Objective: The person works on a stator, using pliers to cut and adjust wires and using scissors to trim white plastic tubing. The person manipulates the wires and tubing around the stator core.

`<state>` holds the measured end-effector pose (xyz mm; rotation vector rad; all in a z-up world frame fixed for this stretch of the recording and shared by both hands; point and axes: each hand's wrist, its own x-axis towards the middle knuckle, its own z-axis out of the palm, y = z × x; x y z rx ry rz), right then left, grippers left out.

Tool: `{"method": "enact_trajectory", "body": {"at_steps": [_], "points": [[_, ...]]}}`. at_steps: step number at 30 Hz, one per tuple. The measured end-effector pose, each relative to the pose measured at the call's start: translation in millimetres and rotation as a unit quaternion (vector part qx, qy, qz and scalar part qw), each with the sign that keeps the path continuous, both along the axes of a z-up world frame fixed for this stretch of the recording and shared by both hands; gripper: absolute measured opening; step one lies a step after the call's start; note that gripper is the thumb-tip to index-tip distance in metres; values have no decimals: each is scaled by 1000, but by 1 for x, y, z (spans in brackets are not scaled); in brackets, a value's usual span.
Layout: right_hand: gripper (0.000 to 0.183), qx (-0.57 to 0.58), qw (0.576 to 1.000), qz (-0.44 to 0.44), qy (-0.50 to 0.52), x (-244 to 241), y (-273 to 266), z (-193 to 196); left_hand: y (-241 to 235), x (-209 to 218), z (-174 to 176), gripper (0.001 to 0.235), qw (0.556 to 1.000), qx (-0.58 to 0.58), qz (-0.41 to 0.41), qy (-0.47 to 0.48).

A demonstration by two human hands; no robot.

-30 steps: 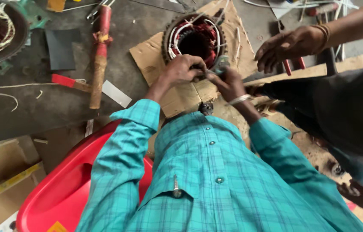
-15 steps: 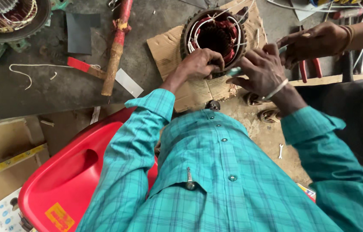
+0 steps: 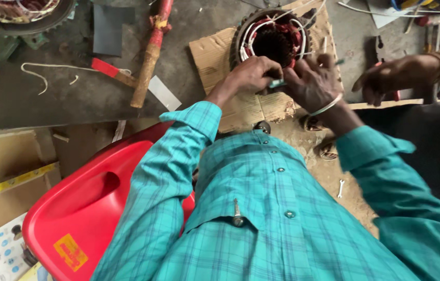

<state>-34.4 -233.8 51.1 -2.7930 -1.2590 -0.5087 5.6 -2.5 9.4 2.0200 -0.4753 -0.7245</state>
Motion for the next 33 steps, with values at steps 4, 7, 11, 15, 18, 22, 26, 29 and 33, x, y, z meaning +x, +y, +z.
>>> {"method": "enact_trajectory", "body": {"at_steps": [4, 7, 11, 15, 18, 22, 26, 29, 33], "points": [[33, 225, 906, -206, 293, -27, -1, -36, 1, 1, -3, 21, 999, -16, -18, -28], [23, 495, 655, -313, 477, -54, -2, -59, 1, 0, -1, 16, 1000, -24, -4, -20], [17, 688, 428, -274, 517, -75, -5, -108, 1, -5, 10, 13, 999, -37, 2, 2], [11, 745, 308, -383, 452, -70, -80, -169, -1, -7, 22, 13, 1000, -14, 3, -5], [11, 795, 108, -416, 429, -70, -156, -210, 1, -8, 22, 13, 1000, -4, 21, 23], [14, 821, 23, -408, 398, -60, -208, -243, 0, -10, 19, 12, 999, -27, 25, 26], [15, 833, -46, -420, 358, -47, -218, -250, -2, -6, 21, 12, 999, -34, 22, 18], [16, 819, -58, -441, 363, -46, -220, -251, -2, -8, 22, 12, 999, -21, 25, 16], [18, 816, -45, -451, 359, -47, -222, -253, -3, -8, 26, 12, 999, -10, 37, 24]]}}
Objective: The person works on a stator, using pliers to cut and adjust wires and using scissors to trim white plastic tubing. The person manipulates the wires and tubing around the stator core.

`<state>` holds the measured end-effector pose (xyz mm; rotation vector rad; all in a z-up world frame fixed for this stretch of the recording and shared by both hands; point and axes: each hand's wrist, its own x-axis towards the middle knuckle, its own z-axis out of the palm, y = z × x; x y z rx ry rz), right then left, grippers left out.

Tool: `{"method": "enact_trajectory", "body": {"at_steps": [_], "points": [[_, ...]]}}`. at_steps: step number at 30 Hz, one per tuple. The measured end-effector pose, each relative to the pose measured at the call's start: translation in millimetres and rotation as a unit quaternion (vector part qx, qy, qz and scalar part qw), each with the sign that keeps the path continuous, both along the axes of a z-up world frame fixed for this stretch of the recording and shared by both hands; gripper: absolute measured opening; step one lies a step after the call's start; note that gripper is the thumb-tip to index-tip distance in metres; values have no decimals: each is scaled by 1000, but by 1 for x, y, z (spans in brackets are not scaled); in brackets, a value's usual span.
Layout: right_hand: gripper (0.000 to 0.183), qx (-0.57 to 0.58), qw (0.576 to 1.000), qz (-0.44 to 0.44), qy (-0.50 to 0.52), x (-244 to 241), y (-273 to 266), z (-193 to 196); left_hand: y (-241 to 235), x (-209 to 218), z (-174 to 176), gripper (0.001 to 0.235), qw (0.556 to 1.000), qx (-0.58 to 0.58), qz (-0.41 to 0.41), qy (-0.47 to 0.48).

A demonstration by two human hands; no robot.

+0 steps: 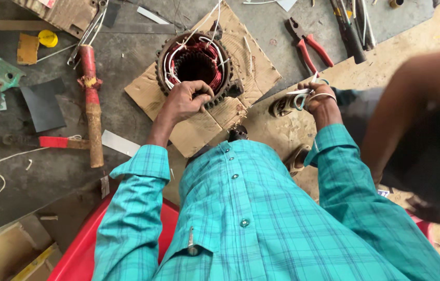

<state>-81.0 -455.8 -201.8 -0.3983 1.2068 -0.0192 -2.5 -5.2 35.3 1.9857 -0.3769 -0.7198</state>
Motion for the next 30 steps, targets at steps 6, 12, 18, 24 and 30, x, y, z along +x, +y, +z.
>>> {"method": "enact_trajectory", "body": {"at_steps": [6, 12, 18, 24, 30], "points": [[20, 11, 1000, 24, -1, -6, -3, 0, -1, -1, 5, 12, 1000, 3, 2, -17], [22, -1, 999, 50, -8, -12, -7, -5, -2, -1, 3, 12, 1000, -9, 4, -3], [23, -2, 1000, 10, -13, -15, -2, 7, 0, -3, 0, 12, 1000, -15, 5, -1], [14, -164, 943, 270, -102, -23, 87, 83, 2, -1, -5, 15, 999, -29, -19, -30], [29, -260, 803, 414, -340, -15, 207, 140, 0, 0, -16, 15, 999, 0, -12, -43]]}}
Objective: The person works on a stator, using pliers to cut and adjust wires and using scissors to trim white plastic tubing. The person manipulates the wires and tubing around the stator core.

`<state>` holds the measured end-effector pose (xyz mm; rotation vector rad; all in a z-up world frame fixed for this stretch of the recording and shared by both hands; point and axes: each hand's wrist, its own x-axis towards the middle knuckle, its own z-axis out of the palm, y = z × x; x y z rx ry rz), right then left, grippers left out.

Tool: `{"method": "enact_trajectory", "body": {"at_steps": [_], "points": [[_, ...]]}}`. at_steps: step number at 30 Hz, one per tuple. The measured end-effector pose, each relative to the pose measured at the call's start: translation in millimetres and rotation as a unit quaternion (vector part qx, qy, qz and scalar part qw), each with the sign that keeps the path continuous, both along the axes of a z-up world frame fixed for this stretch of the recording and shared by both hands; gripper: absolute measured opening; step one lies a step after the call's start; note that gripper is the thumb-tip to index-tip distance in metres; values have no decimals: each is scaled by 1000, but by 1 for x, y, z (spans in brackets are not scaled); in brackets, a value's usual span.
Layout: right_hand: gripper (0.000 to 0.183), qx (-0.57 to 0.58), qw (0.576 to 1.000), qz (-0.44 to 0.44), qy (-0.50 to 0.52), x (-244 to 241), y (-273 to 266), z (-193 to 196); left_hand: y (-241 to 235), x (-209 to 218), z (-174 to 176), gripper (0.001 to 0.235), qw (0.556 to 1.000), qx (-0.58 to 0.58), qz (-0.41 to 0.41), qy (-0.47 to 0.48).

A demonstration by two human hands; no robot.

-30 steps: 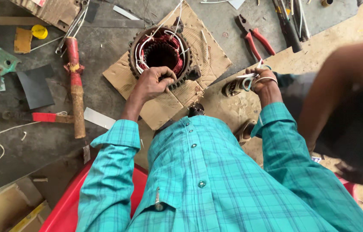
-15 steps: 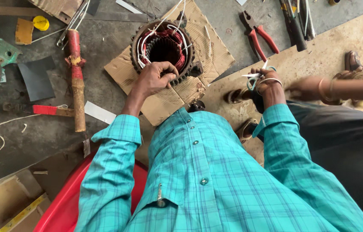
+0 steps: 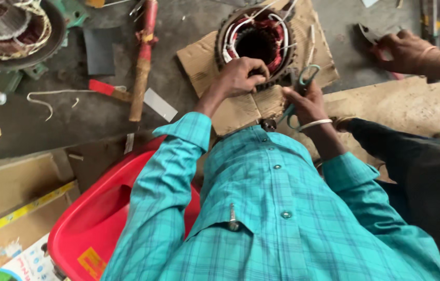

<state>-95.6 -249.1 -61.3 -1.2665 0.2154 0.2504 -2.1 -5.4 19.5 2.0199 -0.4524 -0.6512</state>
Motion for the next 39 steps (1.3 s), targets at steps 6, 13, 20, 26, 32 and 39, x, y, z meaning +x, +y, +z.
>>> {"method": "enact_trajectory", "body": {"at_steps": [6, 13, 20, 26, 32, 39], "points": [[32, -118, 993, 2, -4, 22, 71, 18, 2, 3, -6, 17, 1000, 19, 5, -3], [30, -75, 994, 43, 71, 20, 24, 52, 1, 5, -11, 16, 999, -11, -6, 40], [33, -312, 937, 90, -127, 25, 31, 32, -1, 4, -11, 16, 999, -20, -14, -36], [29, -378, 907, 118, -142, 32, 1, 59, 3, 3, -13, 13, 1000, -13, -4, 15], [44, -494, 807, 192, -261, 44, 16, 65, -2, 4, -17, 16, 998, 10, 6, -66], [48, -557, 704, 212, -385, 57, -10, 109, 4, 1, -16, 14, 1000, -2, -2, -20]]}}
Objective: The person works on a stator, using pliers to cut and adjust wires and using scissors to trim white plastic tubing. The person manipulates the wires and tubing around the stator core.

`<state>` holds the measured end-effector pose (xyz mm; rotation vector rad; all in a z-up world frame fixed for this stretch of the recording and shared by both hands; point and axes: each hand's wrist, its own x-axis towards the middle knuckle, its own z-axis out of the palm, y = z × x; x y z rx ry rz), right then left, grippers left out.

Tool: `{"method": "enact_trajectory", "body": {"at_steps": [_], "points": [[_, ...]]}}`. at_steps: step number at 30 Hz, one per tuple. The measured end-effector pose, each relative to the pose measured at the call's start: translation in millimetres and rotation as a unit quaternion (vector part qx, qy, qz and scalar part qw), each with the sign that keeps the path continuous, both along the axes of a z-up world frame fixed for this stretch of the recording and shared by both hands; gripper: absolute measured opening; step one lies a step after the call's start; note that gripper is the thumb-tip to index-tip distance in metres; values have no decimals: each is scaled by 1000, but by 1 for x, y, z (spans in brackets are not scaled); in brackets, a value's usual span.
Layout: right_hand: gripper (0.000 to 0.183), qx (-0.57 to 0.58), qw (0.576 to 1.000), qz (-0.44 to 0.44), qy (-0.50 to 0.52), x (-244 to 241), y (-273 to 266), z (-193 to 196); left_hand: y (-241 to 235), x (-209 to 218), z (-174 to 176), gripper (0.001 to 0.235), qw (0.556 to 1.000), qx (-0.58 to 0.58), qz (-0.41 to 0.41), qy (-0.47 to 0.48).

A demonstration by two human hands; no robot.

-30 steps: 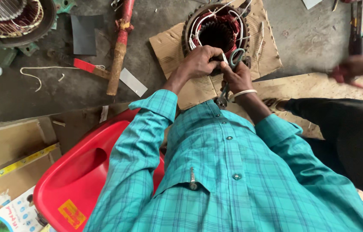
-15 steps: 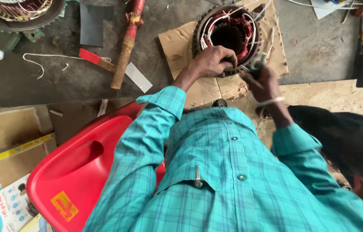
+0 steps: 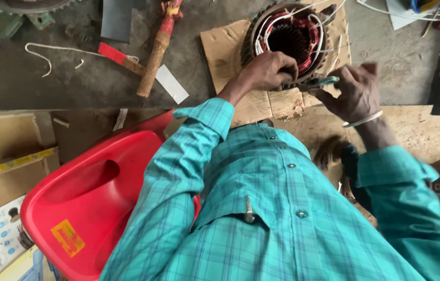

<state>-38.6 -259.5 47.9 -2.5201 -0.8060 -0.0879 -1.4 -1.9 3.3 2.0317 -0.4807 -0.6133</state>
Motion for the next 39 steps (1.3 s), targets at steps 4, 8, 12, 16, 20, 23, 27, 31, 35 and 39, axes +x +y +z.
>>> {"method": "enact_trajectory", "body": {"at_steps": [4, 8, 12, 16, 20, 23, 27, 31, 35, 39], "points": [[34, -182, 953, 145, -192, 21, 16, 4, -1, 5, 0, 17, 995, -47, -31, -85], [24, -229, 913, 224, -253, 41, 20, 24, 0, 9, 4, 14, 999, -37, -20, 8], [33, -194, 951, 182, -156, 6, -11, 32, 2, -4, -1, 14, 999, -32, 2, 21], [42, 255, 930, -153, 217, -24, 22, -22, -1, 3, -2, 15, 996, -28, 5, -85], [32, 491, 706, -237, 452, -37, 58, -79, -2, 0, -7, 15, 995, -32, -6, -93], [31, 519, 557, -321, 563, -35, 38, -77, -4, 3, -4, 18, 998, -18, 3, -64], [35, 509, 701, -267, 422, -34, 21, -63, 0, 1, 2, 13, 1000, -23, 6, 1], [40, 249, 918, -204, 233, -28, 32, -67, -4, 2, 4, 14, 1000, -27, 4, 0], [37, 175, 948, -163, 211, -17, 22, -59, -1, 2, 11, 16, 1000, -17, 10, 12], [29, 233, 934, -197, 188, -29, -7, -54, -3, -2, 11, 13, 1000, -2, 14, 17]]}}
